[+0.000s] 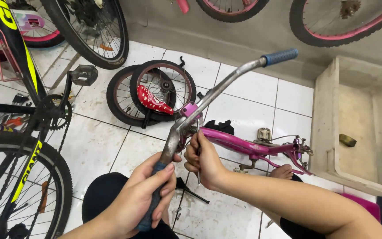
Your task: Using an Allen key to tighten or loosen the bolts on a bicycle's handlebar stem to adjust or secure it.
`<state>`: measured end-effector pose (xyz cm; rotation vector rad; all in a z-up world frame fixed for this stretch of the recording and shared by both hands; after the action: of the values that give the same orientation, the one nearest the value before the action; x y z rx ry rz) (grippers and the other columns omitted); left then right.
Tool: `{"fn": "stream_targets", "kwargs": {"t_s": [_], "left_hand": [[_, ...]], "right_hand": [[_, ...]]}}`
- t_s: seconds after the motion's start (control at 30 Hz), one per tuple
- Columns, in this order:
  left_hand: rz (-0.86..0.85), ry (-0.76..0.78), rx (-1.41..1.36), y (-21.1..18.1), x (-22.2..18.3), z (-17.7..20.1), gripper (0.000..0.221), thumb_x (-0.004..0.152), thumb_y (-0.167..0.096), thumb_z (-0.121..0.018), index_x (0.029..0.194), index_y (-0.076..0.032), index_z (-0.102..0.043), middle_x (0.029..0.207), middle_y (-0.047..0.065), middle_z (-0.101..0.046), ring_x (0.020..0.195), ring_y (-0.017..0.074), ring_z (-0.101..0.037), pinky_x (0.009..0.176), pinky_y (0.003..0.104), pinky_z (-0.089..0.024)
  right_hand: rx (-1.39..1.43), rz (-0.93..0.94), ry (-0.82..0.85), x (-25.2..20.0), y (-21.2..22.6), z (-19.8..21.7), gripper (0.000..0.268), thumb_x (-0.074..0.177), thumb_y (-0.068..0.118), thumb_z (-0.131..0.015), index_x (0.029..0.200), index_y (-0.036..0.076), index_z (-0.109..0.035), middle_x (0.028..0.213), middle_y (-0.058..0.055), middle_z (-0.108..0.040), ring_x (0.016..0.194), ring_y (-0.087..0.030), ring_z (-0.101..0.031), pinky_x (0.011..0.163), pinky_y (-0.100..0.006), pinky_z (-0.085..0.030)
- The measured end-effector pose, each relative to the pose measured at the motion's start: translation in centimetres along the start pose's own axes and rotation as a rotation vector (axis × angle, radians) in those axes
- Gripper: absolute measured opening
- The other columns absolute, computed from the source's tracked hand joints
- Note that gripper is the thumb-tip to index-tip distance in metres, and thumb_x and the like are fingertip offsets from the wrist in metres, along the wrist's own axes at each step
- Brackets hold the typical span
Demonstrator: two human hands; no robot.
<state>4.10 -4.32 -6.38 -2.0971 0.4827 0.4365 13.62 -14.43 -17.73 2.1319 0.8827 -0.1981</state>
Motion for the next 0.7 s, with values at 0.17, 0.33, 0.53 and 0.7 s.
{"fn": "stream_targets", "kwargs": {"t_s": [0.17,0.33,0.53,0.7], "left_hand": [[-0.053,0.025,-0.034,-1.5,2.3,-1.1,0.017,0.105,-0.017,-0.05,0.113,-0.002,-0.052,0.069,0.008,-0.047,0.036,0.0103,-0.039,0.027,0.026,-0.029],[-0.186,0.012,0.045,-5.5,4.1,-1.3,0.032,0.102,-0.017,-0.052,0.125,0.007,-0.053,0.064,0.001,-0.031,0.028,0.0128,-0.04,0.02,0.029,-0.036],[-0.189,0.006,0.035,-6.2,5.0,-1.7,0.041,0.101,-0.018,-0.056,0.133,0.006,-0.052,0.065,0.002,-0.031,0.031,0.0131,-0.039,0.02,0.029,-0.036],[-0.194,-0.02,0.043,-6.3,4.9,-1.8,0.042,0.1,-0.019,-0.058,0.132,0.008,-0.051,0.064,0.002,-0.031,0.031,0.0123,-0.039,0.02,0.029,-0.036]], "right_hand": [[-0.081,-0.005,0.142,-0.5,2.9,-3.2,0.042,0.11,0.047,-0.034,0.084,0.015,-0.044,0.059,0.004,-0.034,0.046,-0.006,-0.02,0.042,-0.025,-0.014],[-0.54,0.217,0.133,1.9,6.8,0.1,0.026,0.111,0.034,-0.032,0.112,0.011,-0.046,0.056,0.001,-0.027,0.043,-0.008,-0.019,0.035,-0.019,-0.021],[-1.086,0.386,0.101,4.1,10.7,3.5,0.029,0.11,0.03,-0.035,0.114,0.016,-0.06,0.055,-0.001,-0.051,0.052,-0.012,-0.043,0.05,-0.022,-0.039],[-1.201,0.454,0.124,5.2,11.3,3.6,0.032,0.11,0.032,-0.033,0.115,0.015,-0.059,0.057,-0.002,-0.054,0.059,-0.016,-0.048,0.061,-0.029,-0.045]]}}
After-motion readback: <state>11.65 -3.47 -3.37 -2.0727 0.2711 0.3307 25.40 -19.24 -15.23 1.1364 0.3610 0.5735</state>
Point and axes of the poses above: each hand's wrist, its own x-axis towards the middle knuckle, its own z-axis out of the back of the hand, y = z × x, the point moved 8 cm from there along x, towards the middle knuckle
